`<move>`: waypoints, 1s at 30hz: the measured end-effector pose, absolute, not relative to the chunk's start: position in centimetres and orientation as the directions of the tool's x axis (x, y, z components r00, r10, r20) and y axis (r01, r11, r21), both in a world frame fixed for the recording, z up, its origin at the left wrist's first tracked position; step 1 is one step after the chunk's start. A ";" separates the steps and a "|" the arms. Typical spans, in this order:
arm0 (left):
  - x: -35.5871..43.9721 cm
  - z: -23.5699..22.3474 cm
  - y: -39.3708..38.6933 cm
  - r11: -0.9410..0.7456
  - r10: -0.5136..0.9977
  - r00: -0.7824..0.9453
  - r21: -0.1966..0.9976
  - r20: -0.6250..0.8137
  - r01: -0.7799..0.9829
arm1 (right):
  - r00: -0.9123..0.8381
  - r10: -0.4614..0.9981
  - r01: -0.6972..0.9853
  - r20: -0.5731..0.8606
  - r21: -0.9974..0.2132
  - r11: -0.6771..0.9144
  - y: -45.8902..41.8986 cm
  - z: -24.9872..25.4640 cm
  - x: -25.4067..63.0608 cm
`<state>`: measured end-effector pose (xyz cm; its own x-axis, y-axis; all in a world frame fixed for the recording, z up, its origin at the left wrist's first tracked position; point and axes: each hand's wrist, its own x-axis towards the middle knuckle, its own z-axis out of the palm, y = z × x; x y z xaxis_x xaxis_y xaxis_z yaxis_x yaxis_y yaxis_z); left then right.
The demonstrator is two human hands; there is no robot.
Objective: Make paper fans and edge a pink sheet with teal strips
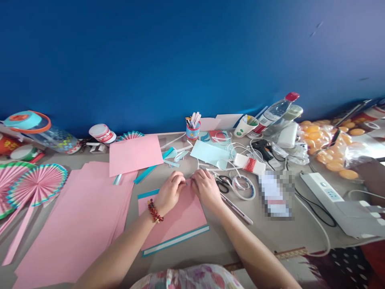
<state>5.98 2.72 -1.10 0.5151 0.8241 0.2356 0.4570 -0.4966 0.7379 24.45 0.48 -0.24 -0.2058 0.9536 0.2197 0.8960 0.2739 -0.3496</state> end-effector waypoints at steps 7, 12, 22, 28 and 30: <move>5.6 -0.2 3.5 -0.448 0.818 0.542 0.804 0.193 0.390 | -0.250 0.924 0.871 0.290 -0.350 0.346 -0.5 0.9 24.1; 5.4 0.0 3.7 -0.449 0.808 0.555 0.817 0.199 0.361 | -0.308 0.912 0.824 0.272 -0.403 0.399 -0.8 1.1 24.3; 4.8 0.5 4.1 -0.446 0.798 0.571 0.827 0.194 0.342 | -0.417 0.891 0.889 0.176 -0.125 0.441 -1.4 0.4 24.8; 2.7 1.0 3.8 -0.384 0.814 0.557 0.872 0.165 0.303 | -0.417 0.888 0.896 0.193 -0.079 0.438 -2.1 -0.5 24.9; 1.5 0.9 3.6 -0.360 0.821 0.550 0.886 0.153 0.291 | -0.414 0.888 0.898 0.200 -0.071 0.435 -2.1 -0.6 24.9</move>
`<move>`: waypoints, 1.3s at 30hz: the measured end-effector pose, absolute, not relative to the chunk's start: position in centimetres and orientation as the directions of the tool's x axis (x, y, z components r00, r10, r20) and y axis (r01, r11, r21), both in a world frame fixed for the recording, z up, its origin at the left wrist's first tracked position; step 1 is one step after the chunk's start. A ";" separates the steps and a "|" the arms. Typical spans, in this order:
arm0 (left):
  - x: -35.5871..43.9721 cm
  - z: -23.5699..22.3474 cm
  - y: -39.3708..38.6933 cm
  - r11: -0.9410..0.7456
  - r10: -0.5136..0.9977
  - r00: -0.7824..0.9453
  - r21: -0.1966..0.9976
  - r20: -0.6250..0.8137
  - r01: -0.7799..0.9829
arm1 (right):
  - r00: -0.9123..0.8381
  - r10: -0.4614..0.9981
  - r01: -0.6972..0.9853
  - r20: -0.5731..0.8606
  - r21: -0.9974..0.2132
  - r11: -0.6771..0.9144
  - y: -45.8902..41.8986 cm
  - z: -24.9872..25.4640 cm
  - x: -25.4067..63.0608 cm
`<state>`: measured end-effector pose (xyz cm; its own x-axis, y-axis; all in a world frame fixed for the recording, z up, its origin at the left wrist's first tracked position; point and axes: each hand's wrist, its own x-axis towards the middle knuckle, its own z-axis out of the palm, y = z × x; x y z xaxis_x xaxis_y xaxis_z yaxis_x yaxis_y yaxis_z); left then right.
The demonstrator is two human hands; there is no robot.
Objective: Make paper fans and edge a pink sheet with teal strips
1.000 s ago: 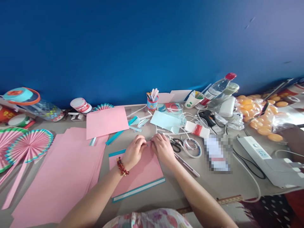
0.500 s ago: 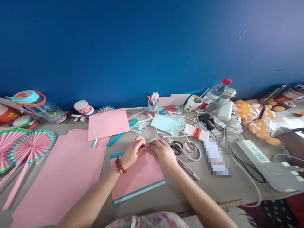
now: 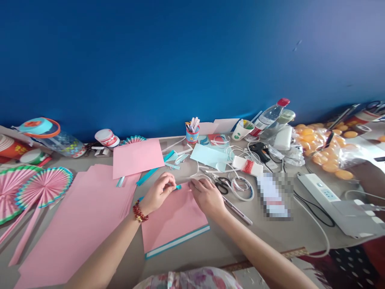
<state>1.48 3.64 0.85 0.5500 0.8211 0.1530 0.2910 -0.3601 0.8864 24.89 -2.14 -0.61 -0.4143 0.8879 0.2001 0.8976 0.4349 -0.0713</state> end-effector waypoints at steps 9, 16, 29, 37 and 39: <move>-2.4 -0.6 2.8 -0.338 0.823 0.548 0.904 0.148 0.263 | -0.417 0.889 0.904 0.186 -0.011 0.427 -2.2 -0.6 24.9; -4.0 -0.2 2.8 -0.257 0.853 0.508 0.943 0.119 0.210 | -0.432 0.882 0.899 0.187 0.018 0.437 -2.1 -0.8 25.0; -4.5 -0.3 2.1 -0.177 0.882 0.466 0.967 0.074 0.181 | -0.417 0.895 0.905 0.157 -0.013 0.424 -2.0 -0.2 24.8; -4.0 -0.4 2.1 -0.185 0.874 0.481 0.960 0.063 0.210 | -0.421 0.889 0.867 0.181 -0.206 0.453 -2.6 2.5 22.1; -3.8 -0.3 2.1 -0.196 0.870 0.486 0.962 0.081 0.192 | -0.504 0.851 0.820 0.149 -0.227 0.526 -2.5 2.4 21.2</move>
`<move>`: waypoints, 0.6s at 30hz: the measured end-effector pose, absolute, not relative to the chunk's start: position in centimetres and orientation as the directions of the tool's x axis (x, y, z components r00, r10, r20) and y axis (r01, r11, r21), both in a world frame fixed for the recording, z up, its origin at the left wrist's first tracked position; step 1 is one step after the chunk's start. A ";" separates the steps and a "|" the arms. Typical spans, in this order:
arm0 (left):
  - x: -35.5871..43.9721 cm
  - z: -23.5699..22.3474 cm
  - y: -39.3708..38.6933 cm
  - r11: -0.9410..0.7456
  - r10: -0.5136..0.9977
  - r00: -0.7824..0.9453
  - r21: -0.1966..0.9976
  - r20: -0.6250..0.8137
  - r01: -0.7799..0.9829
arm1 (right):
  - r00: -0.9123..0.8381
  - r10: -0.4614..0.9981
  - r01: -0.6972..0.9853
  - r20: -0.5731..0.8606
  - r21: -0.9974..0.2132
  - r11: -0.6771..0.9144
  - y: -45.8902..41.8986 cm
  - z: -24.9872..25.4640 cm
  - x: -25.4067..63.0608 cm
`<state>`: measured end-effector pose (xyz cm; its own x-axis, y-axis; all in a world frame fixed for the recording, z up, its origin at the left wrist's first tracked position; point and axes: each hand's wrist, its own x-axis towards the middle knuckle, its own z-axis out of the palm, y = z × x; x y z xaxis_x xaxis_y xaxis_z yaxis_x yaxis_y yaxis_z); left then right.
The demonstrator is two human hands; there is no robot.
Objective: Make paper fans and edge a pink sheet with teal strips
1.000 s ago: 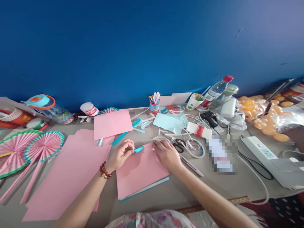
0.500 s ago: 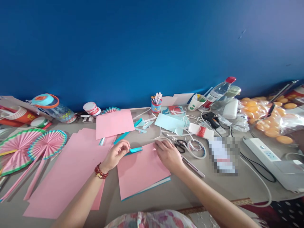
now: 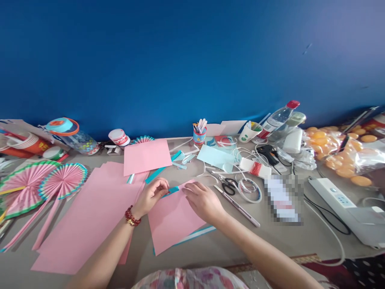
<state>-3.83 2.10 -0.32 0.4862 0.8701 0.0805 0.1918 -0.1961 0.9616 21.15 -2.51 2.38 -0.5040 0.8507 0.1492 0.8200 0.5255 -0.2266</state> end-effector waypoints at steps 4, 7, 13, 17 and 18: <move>-3.9 0.0 2.0 -0.193 0.871 0.484 0.964 0.083 0.182 | -0.534 0.842 0.824 0.085 -0.172 0.540 -2.0 1.1 20.2; -4.4 0.2 1.9 -0.159 0.877 0.477 0.971 0.055 0.179 | -0.535 0.842 0.834 0.064 -0.120 0.539 -1.8 0.4 20.1; -5.3 0.2 1.7 -0.087 0.891 0.454 0.987 0.016 0.136 | -0.534 0.840 0.838 0.091 -0.074 0.541 -2.1 0.2 20.0; -5.8 0.3 1.5 -0.041 0.899 0.439 0.996 0.000 0.084 | -0.531 0.841 0.841 0.106 -0.058 0.538 -2.3 -0.1 20.0; -6.0 0.4 1.5 -0.032 0.902 0.431 0.996 -0.005 0.079 | -0.533 0.839 0.840 0.109 -0.056 0.540 -2.3 -0.2 20.0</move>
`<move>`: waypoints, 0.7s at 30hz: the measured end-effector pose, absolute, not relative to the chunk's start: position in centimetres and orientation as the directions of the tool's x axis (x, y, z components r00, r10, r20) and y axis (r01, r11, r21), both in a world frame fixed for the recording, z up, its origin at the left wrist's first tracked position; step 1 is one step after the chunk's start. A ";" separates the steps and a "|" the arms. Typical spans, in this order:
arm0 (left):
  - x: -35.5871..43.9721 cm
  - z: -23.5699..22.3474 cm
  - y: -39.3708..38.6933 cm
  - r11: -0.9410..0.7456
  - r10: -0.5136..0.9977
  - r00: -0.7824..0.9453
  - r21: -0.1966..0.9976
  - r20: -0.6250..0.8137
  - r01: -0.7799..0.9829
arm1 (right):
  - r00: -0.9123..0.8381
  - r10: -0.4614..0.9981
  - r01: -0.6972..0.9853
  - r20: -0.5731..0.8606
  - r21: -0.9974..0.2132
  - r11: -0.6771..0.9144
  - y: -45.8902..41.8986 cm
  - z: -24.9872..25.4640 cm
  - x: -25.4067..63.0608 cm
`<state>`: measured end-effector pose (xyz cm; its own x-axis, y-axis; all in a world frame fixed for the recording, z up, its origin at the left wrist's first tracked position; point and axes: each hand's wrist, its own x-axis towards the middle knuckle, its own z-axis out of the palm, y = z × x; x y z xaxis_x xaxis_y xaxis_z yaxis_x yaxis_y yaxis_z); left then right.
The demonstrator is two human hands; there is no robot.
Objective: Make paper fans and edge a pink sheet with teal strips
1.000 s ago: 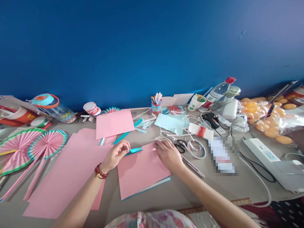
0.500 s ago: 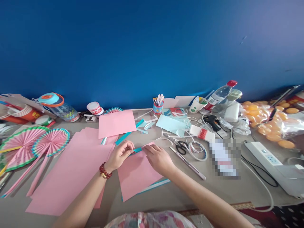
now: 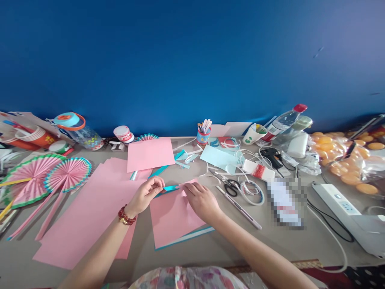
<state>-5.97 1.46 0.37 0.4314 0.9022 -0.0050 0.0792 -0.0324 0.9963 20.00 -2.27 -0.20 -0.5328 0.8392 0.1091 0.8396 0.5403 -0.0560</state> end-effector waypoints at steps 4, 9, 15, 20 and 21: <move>-6.6 0.4 1.2 -0.007 0.908 0.419 0.996 -0.030 0.086 | -0.537 0.837 0.837 0.103 -0.056 0.544 -2.3 -0.2 20.0; -7.3 0.5 0.8 0.005 0.917 0.397 0.996 -0.040 0.087 | -0.526 0.845 0.844 0.097 -0.059 0.533 -2.4 -0.1 19.9; -7.6 0.5 0.6 0.010 0.922 0.384 0.996 -0.045 0.092 | -0.530 0.843 0.843 0.094 -0.048 0.535 -2.5 -0.4 19.8; -7.4 0.4 0.7 0.023 0.923 0.382 0.998 -0.046 0.066 | -0.536 0.839 0.840 0.092 -0.035 0.541 -2.5 -0.3 19.8; -7.4 0.5 0.7 0.022 0.922 0.384 0.998 -0.044 0.062 | -0.535 0.840 0.841 0.090 -0.034 0.539 -2.5 -0.2 19.8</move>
<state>-7.39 0.71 0.45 0.3844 0.9221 -0.0441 0.0621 0.0219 0.9978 19.77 -2.52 -0.21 -0.5348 0.8402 0.0897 0.8415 0.5392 -0.0340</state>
